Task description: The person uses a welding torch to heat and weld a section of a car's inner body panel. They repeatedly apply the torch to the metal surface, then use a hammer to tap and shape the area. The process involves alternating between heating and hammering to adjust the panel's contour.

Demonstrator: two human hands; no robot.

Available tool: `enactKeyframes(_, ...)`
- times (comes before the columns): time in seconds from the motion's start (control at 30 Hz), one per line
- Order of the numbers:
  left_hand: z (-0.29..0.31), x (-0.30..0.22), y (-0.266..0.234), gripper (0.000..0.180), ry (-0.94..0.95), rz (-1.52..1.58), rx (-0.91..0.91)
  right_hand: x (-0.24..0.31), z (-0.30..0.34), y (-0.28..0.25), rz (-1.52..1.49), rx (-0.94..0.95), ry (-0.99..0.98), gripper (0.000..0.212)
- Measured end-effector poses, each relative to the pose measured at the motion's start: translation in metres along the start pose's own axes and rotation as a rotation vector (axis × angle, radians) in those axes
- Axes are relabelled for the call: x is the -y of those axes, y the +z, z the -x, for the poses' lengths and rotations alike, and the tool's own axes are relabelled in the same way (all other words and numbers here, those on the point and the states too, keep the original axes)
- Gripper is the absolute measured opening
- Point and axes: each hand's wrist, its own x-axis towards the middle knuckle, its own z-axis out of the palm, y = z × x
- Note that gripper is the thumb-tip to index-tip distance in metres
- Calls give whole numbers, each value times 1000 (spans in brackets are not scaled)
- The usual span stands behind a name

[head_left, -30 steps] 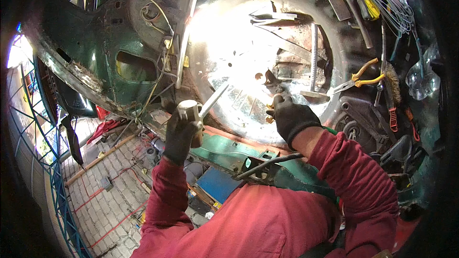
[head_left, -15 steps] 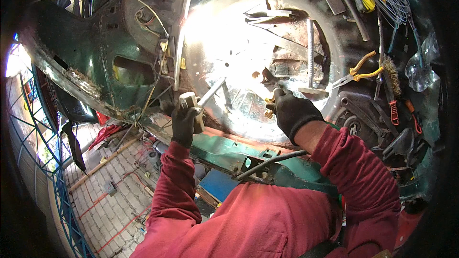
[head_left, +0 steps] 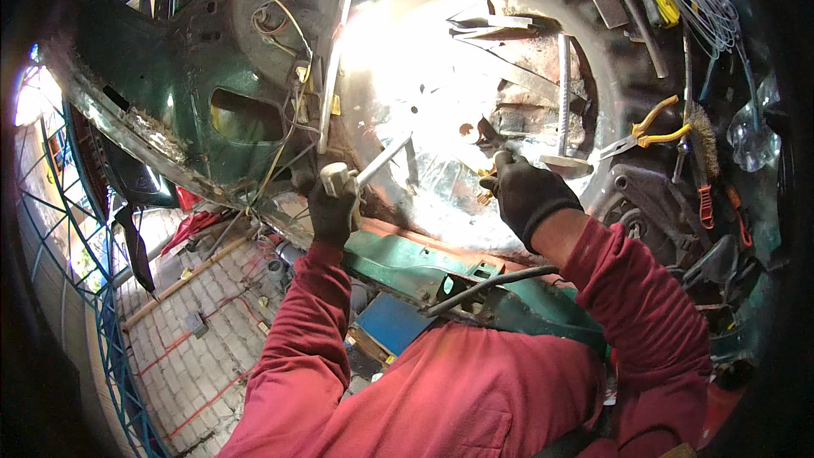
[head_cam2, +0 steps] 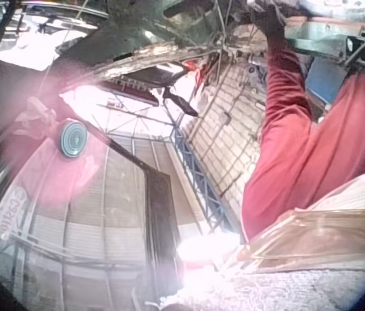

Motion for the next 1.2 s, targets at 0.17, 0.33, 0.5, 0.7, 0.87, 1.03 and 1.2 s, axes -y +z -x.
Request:
enactKeyframes(0.17,1,13,-22,20,-601,395,-54,-2,1,-1,-27,7,5,33)
enactKeyframes(0.33,10,4,-10,19,-477,369,-93,-5,1,5,-31,-19,-8,36)
enactKeyframes(0.5,11,-5,-6,21,-330,291,-88,-2,3,0,-35,11,3,37)
enactKeyframes(0.7,8,14,-9,19,-311,223,-22,-1,0,6,-6,12,-1,38)
enactKeyframes(0.87,-9,32,-5,25,490,-664,86,2,0,5,-19,8,1,39)
enactKeyframes(1.03,-14,34,4,30,239,-307,89,3,0,10,0,6,22,38)
enactKeyframes(1.2,-4,9,10,30,65,-144,51,10,2,8,-31,-45,-16,38)
